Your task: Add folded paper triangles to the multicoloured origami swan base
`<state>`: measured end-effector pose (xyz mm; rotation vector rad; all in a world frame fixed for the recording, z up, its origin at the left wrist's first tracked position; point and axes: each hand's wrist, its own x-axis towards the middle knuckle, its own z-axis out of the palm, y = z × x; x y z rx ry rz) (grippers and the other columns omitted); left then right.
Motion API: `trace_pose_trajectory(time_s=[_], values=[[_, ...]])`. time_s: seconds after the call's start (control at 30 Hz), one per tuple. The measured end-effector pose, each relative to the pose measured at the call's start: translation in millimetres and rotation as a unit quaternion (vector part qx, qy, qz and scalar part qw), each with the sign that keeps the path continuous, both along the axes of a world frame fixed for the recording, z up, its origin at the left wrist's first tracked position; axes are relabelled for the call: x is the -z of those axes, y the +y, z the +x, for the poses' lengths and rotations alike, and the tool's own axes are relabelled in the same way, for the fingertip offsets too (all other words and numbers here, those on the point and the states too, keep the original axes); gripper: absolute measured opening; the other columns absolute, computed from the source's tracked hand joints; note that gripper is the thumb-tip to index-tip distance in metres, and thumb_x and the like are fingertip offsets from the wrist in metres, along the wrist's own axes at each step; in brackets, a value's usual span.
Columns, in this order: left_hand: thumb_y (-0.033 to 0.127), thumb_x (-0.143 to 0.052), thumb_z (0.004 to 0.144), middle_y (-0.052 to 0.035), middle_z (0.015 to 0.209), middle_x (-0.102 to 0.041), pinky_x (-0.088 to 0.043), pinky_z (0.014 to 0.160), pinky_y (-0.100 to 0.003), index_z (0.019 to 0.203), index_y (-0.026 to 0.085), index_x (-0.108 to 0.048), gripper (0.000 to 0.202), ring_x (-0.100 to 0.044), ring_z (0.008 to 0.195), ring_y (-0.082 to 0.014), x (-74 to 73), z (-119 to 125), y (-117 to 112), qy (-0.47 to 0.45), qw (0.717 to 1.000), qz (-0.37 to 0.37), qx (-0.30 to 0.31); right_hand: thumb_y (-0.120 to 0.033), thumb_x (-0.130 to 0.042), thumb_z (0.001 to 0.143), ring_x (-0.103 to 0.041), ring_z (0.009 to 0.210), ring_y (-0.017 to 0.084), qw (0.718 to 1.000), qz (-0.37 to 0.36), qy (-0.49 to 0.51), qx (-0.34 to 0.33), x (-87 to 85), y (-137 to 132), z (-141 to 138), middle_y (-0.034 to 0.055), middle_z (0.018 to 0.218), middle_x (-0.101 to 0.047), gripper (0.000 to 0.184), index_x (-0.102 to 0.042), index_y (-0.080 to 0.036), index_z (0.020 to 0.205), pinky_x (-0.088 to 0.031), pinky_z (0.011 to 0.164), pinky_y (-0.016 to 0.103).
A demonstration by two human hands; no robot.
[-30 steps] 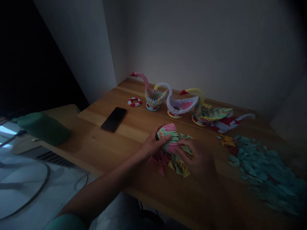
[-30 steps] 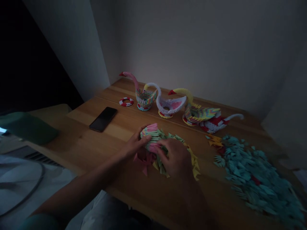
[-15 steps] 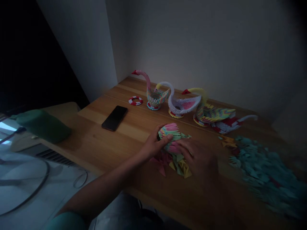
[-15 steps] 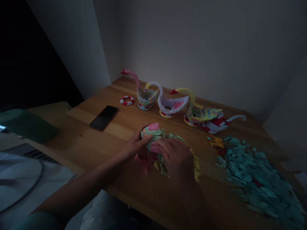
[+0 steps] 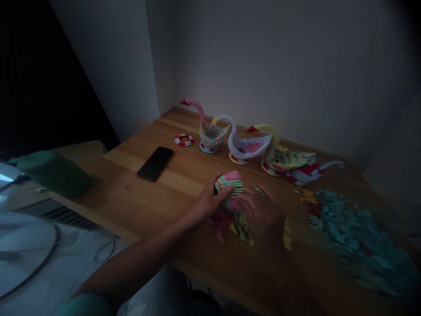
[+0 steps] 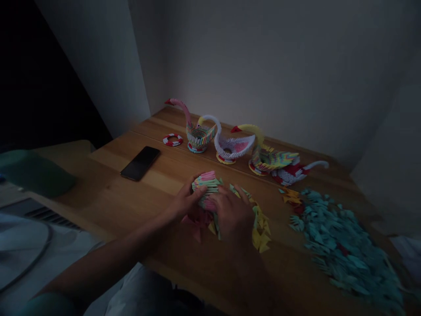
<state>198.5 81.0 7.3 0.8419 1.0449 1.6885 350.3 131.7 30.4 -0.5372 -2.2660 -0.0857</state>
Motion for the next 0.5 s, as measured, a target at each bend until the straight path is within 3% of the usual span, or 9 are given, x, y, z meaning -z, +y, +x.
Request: trace_pose_trajectory(time_s=[0.13, 0.23, 0.33, 0.43, 0.5], values=[[0.047, -0.075, 0.074, -0.0067, 0.109, -0.064, -0.051, 0.082, -0.029, 0.128, 0.021, -0.050, 0.065, -0.061, 0.093, -0.0193, -3.4, 0, 1, -0.090, 0.996, -0.023, 0.002, -0.026, -0.059, 0.092, -0.068, 0.105, 0.023, 0.992, -0.096, 0.079, -0.011, -9.2, -3, 5, 0.0049, 0.109, -0.074, 0.011, -0.067, -0.026, 0.099, -0.040, 0.106, 0.048], [0.046, -0.076, 0.073, -0.0057, 0.115, -0.061, -0.055, 0.074, -0.031, 0.133, 0.028, -0.045, 0.070, -0.064, 0.087, -0.0188, -3.4, -1, 0, -0.137, 0.990, -0.030, 0.003, -0.036, -0.061, 0.089, -0.070, 0.095, 0.024, 0.958, -0.226, 0.170, 0.046, -12.3, -6, 7, 0.0055, 0.102, -0.075, 0.017, -0.069, -0.024, 0.098, -0.052, 0.089, 0.041], [0.044, -0.077, 0.072, -0.0047, 0.116, -0.061, -0.056, 0.072, -0.031, 0.134, 0.031, -0.044, 0.072, -0.065, 0.084, -0.0177, -0.6, 0, 1, -0.156, 0.987, -0.028, -0.002, -0.044, -0.061, 0.087, -0.069, 0.092, 0.024, 0.926, -0.336, 0.165, 0.051, -7.1, -8, 4, 0.0063, 0.100, -0.074, 0.027, -0.071, -0.023, 0.102, -0.054, 0.080, 0.037], [0.047, -0.074, 0.076, -0.0039, 0.110, -0.063, -0.054, 0.074, -0.029, 0.132, 0.028, -0.047, 0.065, -0.064, 0.085, -0.0174, 3.1, 4, 4, -0.167, 0.986, -0.002, -0.003, -0.045, -0.063, 0.086, -0.068, 0.094, 0.023, 0.916, -0.374, 0.145, 0.034, 1.8, -11, -3, 0.0061, 0.104, -0.073, 0.031, -0.069, -0.023, 0.107, -0.053, 0.082, 0.036], [0.052, -0.068, 0.080, -0.0033, 0.106, -0.065, -0.053, 0.080, -0.029, 0.127, 0.026, -0.051, 0.057, -0.064, 0.088, -0.0182, 4.2, 8, 6, -0.187, 0.982, 0.013, -0.020, -0.043, -0.065, 0.085, -0.067, 0.089, 0.023, 0.927, -0.345, 0.141, 0.031, 7.0, -13, -9, 0.0053, 0.096, -0.073, 0.026, -0.070, -0.022, 0.101, -0.053, 0.079, 0.036]])
